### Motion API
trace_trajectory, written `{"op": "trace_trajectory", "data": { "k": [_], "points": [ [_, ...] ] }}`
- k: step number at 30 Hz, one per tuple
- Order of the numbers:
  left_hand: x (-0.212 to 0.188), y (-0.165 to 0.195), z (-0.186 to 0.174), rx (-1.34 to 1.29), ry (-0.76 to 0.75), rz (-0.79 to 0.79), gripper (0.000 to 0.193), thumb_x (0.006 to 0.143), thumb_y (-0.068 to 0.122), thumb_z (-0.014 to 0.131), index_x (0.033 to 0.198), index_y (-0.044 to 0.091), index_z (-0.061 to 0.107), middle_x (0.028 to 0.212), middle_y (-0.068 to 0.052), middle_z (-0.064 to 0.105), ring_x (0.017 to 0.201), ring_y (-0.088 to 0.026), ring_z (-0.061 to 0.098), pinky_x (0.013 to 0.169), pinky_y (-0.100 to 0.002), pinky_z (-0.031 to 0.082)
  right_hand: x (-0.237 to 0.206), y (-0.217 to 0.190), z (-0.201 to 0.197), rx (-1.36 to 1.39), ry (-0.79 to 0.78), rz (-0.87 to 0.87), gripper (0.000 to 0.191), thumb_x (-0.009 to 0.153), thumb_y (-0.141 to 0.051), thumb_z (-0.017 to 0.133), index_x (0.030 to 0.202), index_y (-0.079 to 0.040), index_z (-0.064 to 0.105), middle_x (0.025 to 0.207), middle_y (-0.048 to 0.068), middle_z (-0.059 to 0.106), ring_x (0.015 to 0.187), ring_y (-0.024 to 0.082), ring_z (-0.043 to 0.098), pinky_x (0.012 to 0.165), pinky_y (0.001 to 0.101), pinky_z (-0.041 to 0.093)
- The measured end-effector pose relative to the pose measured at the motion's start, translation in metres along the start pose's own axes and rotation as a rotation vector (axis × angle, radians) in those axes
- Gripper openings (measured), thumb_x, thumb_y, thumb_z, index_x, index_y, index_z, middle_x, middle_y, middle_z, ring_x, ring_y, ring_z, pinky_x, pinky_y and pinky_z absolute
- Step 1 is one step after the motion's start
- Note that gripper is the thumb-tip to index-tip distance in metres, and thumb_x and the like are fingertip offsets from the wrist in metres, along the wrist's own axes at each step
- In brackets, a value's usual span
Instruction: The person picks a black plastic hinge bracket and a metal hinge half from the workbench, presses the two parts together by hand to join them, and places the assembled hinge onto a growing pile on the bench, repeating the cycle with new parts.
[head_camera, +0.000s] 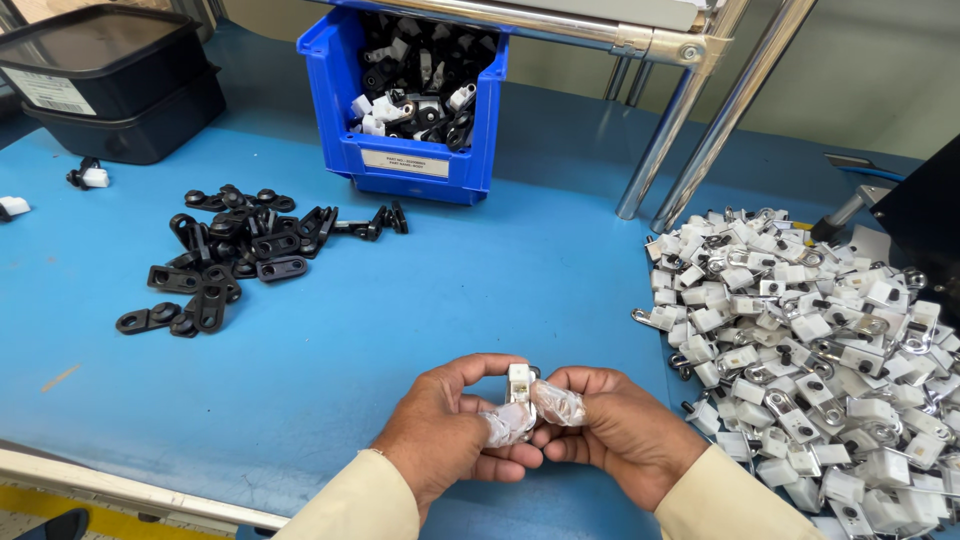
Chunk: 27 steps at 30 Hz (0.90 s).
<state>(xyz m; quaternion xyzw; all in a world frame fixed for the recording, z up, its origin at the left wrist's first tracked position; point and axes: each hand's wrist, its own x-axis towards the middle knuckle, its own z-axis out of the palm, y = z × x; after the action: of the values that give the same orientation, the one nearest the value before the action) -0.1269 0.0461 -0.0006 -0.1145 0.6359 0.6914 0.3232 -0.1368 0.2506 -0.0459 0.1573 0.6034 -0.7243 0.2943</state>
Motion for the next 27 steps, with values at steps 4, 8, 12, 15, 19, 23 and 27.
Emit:
{"op": "trace_trajectory", "data": {
  "k": [4, 8, 12, 15, 19, 23, 27],
  "points": [
    [-0.001, -0.002, -0.002, -0.003, 0.048, 0.008, 0.047, 0.094, -0.004, 0.057, 0.139, 0.013, 0.059, 0.093, -0.013, 0.074, 0.073, -0.017, 0.076, 0.061, -0.028, 0.066, -0.008, 0.002, 0.018, -0.025, 0.039, -0.092, 0.019, 0.092, -0.016, 0.063, 0.096, -0.001, 0.073, 0.077, 0.011, 0.075, 0.062, 0.014, 0.069, 0.061, 0.0267, 0.059],
    [-0.001, -0.007, 0.001, 0.016, 0.187, 0.032, 0.048, 0.093, -0.006, 0.055, 0.136, 0.013, 0.062, 0.093, -0.014, 0.075, 0.069, -0.019, 0.076, 0.059, -0.029, 0.065, -0.012, 0.007, 0.031, 0.002, 0.107, -0.097, 0.025, 0.096, -0.024, 0.063, 0.097, 0.000, 0.071, 0.075, 0.010, 0.073, 0.064, 0.015, 0.071, 0.061, 0.0269, 0.060],
    [0.000, -0.013, -0.003, 0.056, 0.095, 0.066, 0.045, 0.093, -0.002, 0.061, 0.135, 0.015, 0.063, 0.091, -0.015, 0.077, 0.068, -0.018, 0.075, 0.057, -0.028, 0.063, -0.007, 0.014, 0.026, 0.079, 0.074, -0.061, 0.024, 0.095, -0.024, 0.063, 0.099, -0.001, 0.070, 0.077, 0.008, 0.072, 0.063, 0.013, 0.066, 0.061, 0.0275, 0.059],
    [0.002, -0.016, -0.008, 0.074, 0.014, 0.036, 0.046, 0.092, -0.003, 0.059, 0.135, 0.013, 0.061, 0.092, -0.014, 0.077, 0.069, -0.018, 0.076, 0.058, -0.028, 0.064, 0.000, 0.024, 0.020, 0.134, 0.057, -0.086, 0.015, 0.095, -0.015, 0.066, 0.098, -0.001, 0.069, 0.079, 0.007, 0.070, 0.063, 0.011, 0.064, 0.058, 0.0261, 0.056],
    [0.006, -0.016, -0.010, 0.001, -0.004, 0.022, 0.046, 0.091, -0.005, 0.060, 0.135, 0.008, 0.060, 0.091, -0.015, 0.077, 0.071, -0.019, 0.076, 0.058, -0.029, 0.064, 0.008, 0.034, 0.019, 0.187, 0.162, -0.091, 0.016, 0.094, -0.014, 0.063, 0.097, 0.000, 0.072, 0.075, 0.006, 0.070, 0.060, 0.011, 0.061, 0.055, 0.0258, 0.053],
    [0.001, -0.017, -0.002, -0.004, 0.130, 0.020, 0.041, 0.093, -0.004, 0.063, 0.131, 0.009, 0.065, 0.085, -0.015, 0.077, 0.067, -0.019, 0.075, 0.058, -0.030, 0.064, 0.006, 0.034, 0.031, 0.116, 0.235, -0.139, 0.020, 0.096, -0.013, 0.061, 0.093, 0.004, 0.071, 0.071, 0.012, 0.070, 0.055, 0.017, 0.064, 0.054, 0.0294, 0.056],
    [-0.007, -0.014, 0.009, 0.196, 0.311, 0.062, 0.047, 0.089, -0.010, 0.060, 0.128, 0.016, 0.068, 0.081, -0.012, 0.079, 0.064, -0.018, 0.077, 0.057, -0.030, 0.064, 0.000, 0.025, 0.045, -0.017, 0.292, -0.201, 0.022, 0.097, -0.011, 0.056, 0.091, 0.006, 0.070, 0.072, 0.018, 0.074, 0.055, 0.024, 0.072, 0.054, 0.0345, 0.061]
  ]
}}
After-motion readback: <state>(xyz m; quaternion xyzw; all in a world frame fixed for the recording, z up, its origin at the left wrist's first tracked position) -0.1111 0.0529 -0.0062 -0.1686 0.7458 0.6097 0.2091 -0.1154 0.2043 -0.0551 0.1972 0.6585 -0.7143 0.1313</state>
